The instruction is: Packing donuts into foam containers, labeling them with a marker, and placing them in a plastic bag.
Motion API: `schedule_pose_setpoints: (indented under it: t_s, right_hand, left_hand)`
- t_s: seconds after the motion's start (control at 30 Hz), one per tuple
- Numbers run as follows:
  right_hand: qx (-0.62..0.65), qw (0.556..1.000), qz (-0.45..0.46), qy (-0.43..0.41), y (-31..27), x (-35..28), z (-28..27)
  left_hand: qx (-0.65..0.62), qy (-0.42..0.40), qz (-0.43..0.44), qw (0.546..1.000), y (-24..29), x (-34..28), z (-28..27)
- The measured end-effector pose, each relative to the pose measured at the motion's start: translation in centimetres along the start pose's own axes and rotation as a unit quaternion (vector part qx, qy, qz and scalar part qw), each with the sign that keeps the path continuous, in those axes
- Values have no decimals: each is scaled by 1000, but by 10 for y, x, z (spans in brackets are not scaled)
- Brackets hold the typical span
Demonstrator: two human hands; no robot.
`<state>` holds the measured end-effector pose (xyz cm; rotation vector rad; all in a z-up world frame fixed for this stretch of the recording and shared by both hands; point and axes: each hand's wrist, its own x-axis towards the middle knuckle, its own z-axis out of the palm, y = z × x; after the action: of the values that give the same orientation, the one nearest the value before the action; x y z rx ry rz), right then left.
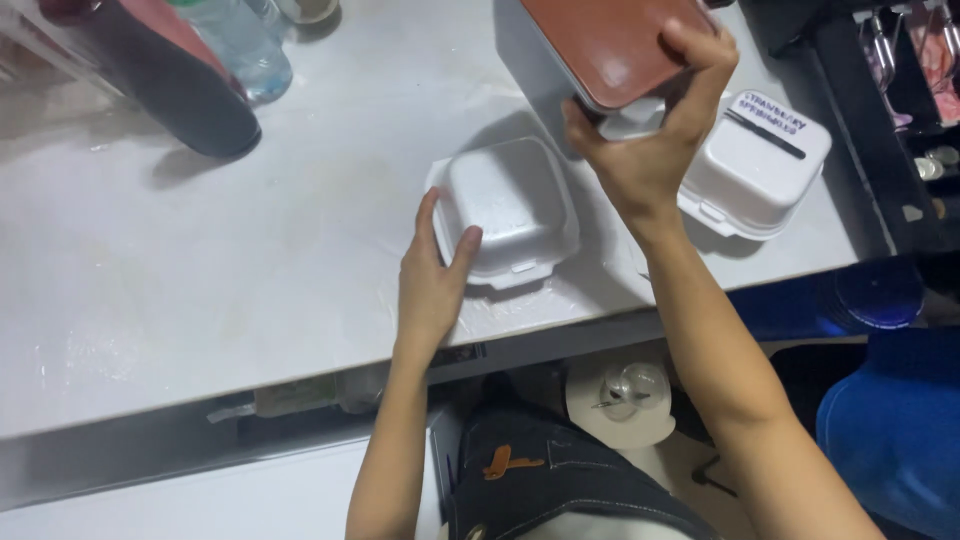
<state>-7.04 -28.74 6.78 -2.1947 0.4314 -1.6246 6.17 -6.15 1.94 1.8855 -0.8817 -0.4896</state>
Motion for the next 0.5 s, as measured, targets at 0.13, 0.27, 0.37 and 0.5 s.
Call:
schedule_pose_setpoints:
  t_s: [0.13,0.27,0.37,0.5]
  right_hand:
    - [67,995,-60,38,-64,12,29]
    - [176,983,-38,-33,-137,-12,63]
    - [221,972,-12,-81,-175,-53,91]
    - [218,968,45,-114,-183,-107,124]
  left_hand:
    - [52,66,135,987,-11,-17,-4]
    - [-146,239,109,954,7,-48,-50]
    - [-251,252,171,919,-8,-58,-74]
    - [-352,187,159,903,-32,-66,-83]
